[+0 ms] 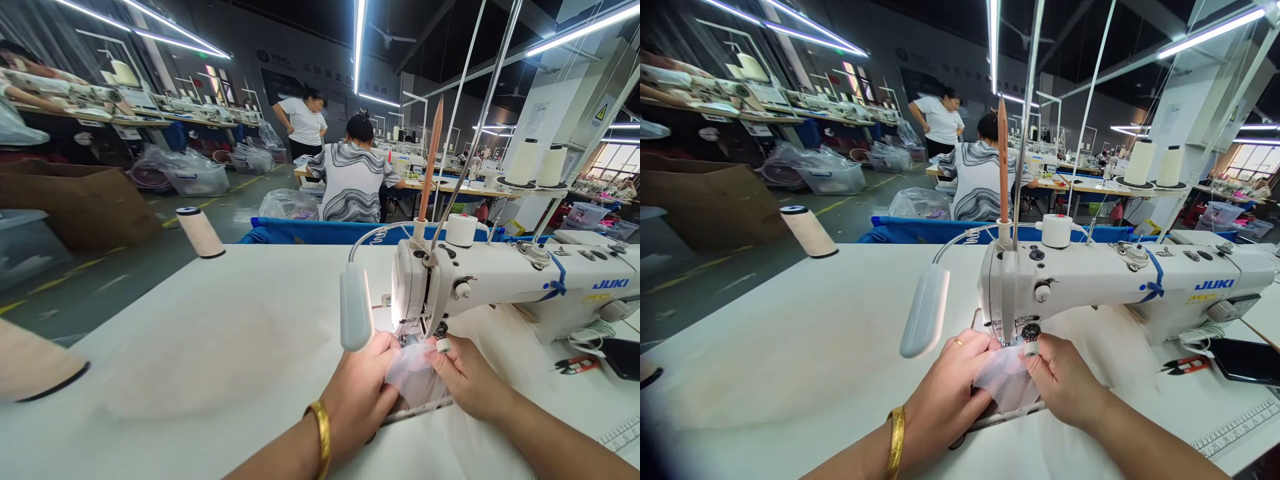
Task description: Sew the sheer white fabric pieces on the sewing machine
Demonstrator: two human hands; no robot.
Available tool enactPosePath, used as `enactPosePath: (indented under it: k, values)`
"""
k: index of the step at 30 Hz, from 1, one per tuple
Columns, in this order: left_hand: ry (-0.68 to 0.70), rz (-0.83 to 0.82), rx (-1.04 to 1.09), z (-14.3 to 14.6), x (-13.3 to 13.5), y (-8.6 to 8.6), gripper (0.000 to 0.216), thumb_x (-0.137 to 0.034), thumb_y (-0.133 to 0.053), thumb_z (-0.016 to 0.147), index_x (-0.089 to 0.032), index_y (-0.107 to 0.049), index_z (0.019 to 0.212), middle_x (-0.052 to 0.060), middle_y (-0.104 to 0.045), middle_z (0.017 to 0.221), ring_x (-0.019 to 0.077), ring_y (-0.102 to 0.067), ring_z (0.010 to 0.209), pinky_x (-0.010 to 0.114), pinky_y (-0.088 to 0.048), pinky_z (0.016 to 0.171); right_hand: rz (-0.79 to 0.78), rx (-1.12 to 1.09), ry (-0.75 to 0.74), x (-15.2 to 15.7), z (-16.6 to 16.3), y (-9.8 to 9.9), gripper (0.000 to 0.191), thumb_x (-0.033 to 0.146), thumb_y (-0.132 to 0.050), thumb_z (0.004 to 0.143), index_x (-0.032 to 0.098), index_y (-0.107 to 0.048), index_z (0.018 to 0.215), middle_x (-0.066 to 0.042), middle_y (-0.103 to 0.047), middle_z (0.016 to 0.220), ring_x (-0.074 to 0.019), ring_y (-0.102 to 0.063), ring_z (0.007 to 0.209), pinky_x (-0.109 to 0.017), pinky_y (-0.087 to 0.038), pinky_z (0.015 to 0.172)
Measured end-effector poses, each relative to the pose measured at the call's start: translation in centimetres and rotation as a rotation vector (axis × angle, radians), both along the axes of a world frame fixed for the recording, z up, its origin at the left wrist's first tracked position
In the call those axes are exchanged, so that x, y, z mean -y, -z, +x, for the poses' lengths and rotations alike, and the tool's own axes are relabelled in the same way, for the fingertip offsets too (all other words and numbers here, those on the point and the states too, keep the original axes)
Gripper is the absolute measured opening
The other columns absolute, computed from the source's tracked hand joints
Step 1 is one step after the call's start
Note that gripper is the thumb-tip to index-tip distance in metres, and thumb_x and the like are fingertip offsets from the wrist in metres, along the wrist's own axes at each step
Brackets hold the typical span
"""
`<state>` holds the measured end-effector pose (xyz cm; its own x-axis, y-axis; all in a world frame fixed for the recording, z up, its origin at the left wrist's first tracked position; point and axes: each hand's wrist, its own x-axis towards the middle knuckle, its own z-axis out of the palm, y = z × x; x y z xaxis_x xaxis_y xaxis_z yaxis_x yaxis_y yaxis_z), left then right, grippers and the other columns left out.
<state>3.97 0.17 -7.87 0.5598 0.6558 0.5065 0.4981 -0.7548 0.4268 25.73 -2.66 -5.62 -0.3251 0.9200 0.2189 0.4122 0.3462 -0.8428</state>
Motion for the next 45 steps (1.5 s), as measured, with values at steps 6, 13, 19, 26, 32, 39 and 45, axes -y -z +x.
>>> enactPosePath:
  k: [6, 13, 19, 26, 32, 39, 45]
  values:
    - [-0.024, 0.020, -0.013, -0.4, -0.3, 0.8, 0.030, -0.001, -0.050, 0.072, -0.023, -0.065, 0.086, 0.004, -0.068, 0.093, 0.0234, -0.060, 0.086, 0.035, -0.048, 0.073, 0.134, 0.164, 0.067, 0.0, 0.4, 0.4, 0.030, 0.037, -0.042, 0.108, 0.023, -0.053, 0.085, -0.002, -0.061, 0.081, -0.0201, -0.058, 0.071, -0.030, -0.046, 0.066]
    - [-0.020, 0.038, 0.081, -0.2, -1.0, 1.9, 0.023, -0.006, -0.045, 0.080, -0.024, -0.058, 0.076, 0.004, -0.064, 0.080, 0.0221, -0.056, 0.073, 0.032, -0.046, 0.065, 0.462, 0.310, 0.081, -0.2, 0.8, 1.2, 0.031, 0.029, -0.037, 0.110, 0.024, -0.056, 0.086, -0.004, -0.066, 0.082, -0.0226, -0.061, 0.077, -0.033, -0.049, 0.068]
    - [0.007, 0.002, 0.032, -0.2, -0.6, 0.3, 0.024, -0.008, -0.044, 0.086, -0.023, -0.058, 0.074, 0.003, -0.066, 0.080, 0.0205, -0.061, 0.072, 0.031, -0.048, 0.063, 0.423, 0.277, 0.154, -0.2, 0.6, 1.2, 0.027, 0.029, -0.039, 0.109, 0.024, -0.053, 0.087, -0.004, -0.068, 0.082, -0.0223, -0.066, 0.074, -0.032, -0.049, 0.067]
    - [0.025, 0.009, 0.001, -0.3, -0.3, 0.2, 0.021, -0.007, -0.051, 0.081, -0.022, -0.063, 0.074, 0.003, -0.068, 0.084, 0.0211, -0.062, 0.078, 0.033, -0.047, 0.068, 0.490, 0.337, 0.072, -0.2, 0.5, 1.0, 0.046, 0.040, -0.027, 0.117, 0.024, -0.051, 0.081, -0.004, -0.065, 0.078, -0.0214, -0.061, 0.074, -0.032, -0.046, 0.068]
    - [0.122, 0.213, -0.053, -1.2, 0.9, 0.0, 0.028, -0.006, -0.052, 0.096, -0.023, -0.072, 0.087, 0.001, -0.073, 0.083, 0.0220, -0.062, 0.081, 0.038, -0.038, 0.074, 0.528, 0.534, -0.258, 1.2, 0.9, -0.5, 0.055, 0.060, -0.029, 0.116, 0.022, -0.058, 0.088, -0.002, -0.069, 0.085, -0.0195, -0.060, 0.078, -0.034, -0.043, 0.084]
    - [0.090, 0.303, 0.000, -1.2, 2.0, 0.9, 0.034, -0.016, -0.043, 0.109, -0.023, -0.066, 0.084, -0.001, -0.071, 0.081, 0.0221, -0.057, 0.079, 0.040, -0.030, 0.075, 0.515, 0.604, -0.253, 1.7, 0.9, -1.0, 0.061, 0.069, -0.034, 0.112, 0.021, -0.058, 0.082, -0.001, -0.065, 0.079, -0.0182, -0.056, 0.075, -0.032, -0.039, 0.080]
    - [0.097, 0.321, -0.008, -1.2, 1.7, 1.0, 0.033, -0.018, -0.043, 0.110, -0.023, -0.066, 0.088, -0.002, -0.071, 0.080, 0.0220, -0.056, 0.080, 0.039, -0.030, 0.074, 0.559, 0.614, -0.224, 1.6, 0.9, -0.8, 0.061, 0.066, -0.032, 0.114, 0.021, -0.057, 0.081, 0.000, -0.065, 0.078, -0.0181, -0.055, 0.074, -0.032, -0.038, 0.082]
